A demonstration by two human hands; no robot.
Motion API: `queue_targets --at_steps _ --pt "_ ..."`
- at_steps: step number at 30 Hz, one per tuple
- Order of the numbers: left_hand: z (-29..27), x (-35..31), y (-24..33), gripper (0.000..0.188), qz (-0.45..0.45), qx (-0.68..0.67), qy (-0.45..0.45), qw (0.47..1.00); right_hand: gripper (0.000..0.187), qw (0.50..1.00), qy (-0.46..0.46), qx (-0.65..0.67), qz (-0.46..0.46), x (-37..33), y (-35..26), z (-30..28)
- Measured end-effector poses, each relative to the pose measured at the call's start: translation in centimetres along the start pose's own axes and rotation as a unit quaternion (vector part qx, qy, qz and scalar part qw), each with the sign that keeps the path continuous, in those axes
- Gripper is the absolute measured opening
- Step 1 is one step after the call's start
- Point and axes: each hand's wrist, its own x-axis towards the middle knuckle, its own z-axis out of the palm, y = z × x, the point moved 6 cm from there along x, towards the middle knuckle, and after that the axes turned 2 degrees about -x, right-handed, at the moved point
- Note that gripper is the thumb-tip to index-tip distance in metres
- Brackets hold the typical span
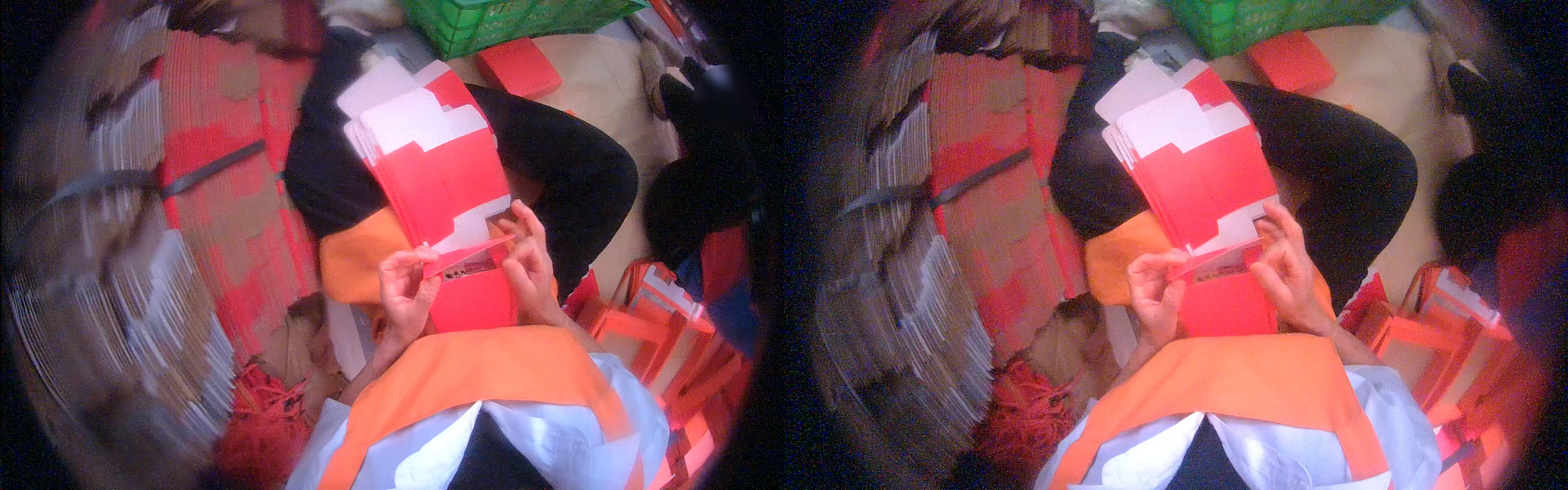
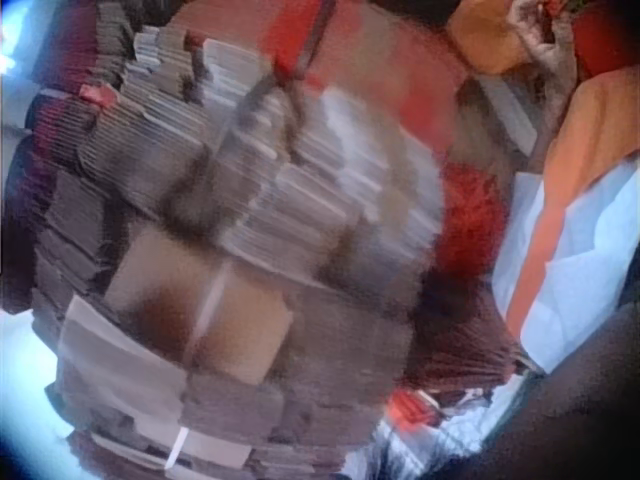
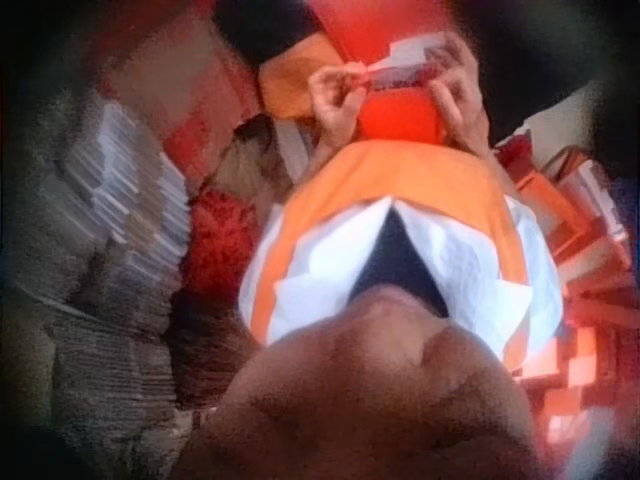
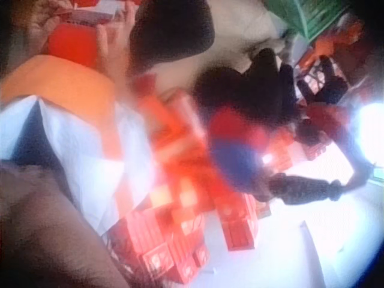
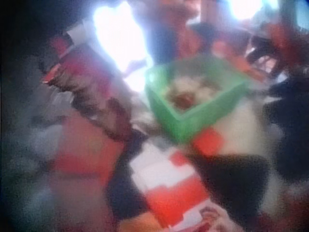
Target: The person sits on the floor and repeatedly assembles red and white paper envelopes. They pick a small item from a green basket, place it inside a red envelope, fold the flaps, and set the finished envelope aside. The process is repeated continuously with other people working nearby.
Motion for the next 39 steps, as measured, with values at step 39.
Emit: queue_targets --at_steps 39 --pt "1.9 -0.7 1.6 0.005 0.131 0.235 -0.076 0.960 0.016 0.985 -0.169 -0.041 0.001 -0.2 -0.2 0.5"
